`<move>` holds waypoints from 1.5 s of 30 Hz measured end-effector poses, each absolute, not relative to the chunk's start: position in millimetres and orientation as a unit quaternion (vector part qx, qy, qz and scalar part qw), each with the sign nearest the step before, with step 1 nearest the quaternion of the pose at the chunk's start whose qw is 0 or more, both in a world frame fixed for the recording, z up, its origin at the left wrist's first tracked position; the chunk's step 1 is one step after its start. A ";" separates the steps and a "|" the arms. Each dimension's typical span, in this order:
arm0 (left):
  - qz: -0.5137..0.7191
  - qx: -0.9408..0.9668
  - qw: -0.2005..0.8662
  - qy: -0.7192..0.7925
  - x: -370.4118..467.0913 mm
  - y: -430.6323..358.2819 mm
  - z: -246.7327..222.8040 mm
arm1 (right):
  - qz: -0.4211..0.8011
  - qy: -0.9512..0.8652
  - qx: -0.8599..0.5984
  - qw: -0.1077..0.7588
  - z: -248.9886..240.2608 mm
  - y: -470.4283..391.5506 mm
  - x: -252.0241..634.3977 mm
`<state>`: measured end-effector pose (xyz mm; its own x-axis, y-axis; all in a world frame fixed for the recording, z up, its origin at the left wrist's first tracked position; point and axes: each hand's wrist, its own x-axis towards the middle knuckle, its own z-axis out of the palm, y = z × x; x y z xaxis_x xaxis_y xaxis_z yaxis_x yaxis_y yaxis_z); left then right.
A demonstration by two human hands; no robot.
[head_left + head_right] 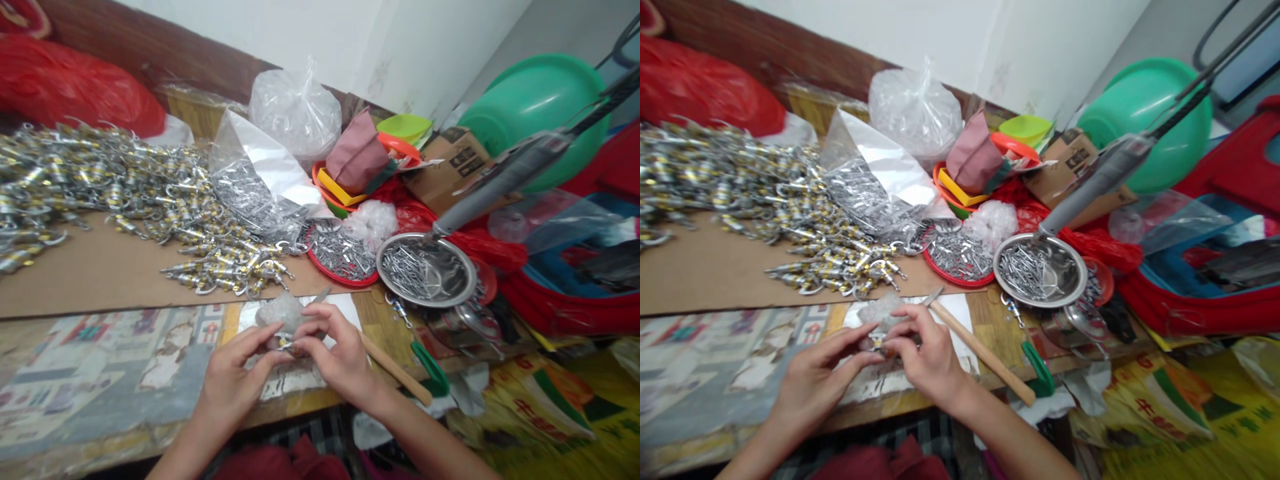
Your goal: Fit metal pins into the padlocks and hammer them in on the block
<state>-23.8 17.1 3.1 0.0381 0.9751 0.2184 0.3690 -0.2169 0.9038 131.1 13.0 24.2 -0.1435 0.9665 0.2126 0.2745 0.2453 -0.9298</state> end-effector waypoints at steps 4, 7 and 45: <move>0.461 0.653 0.334 0.500 -24.5 17.5 9.7 | 0.404 -0.594 -0.503 0.481 19.7 13.4 129.5; 0.462 0.656 0.341 0.490 -24.0 18.0 12.3 | 0.415 -0.548 -0.517 0.509 18.7 12.5 124.0; 0.431 0.601 0.454 0.497 -28.5 15.6 20.8 | 0.037 -0.855 -0.323 0.403 10.2 -1.3 150.1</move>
<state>-28.5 15.6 20.8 0.1343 0.9886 0.0681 0.2060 -0.0950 0.9739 150.1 -1.3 10.2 -0.4663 0.5835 0.6649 0.5232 0.7880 -0.3245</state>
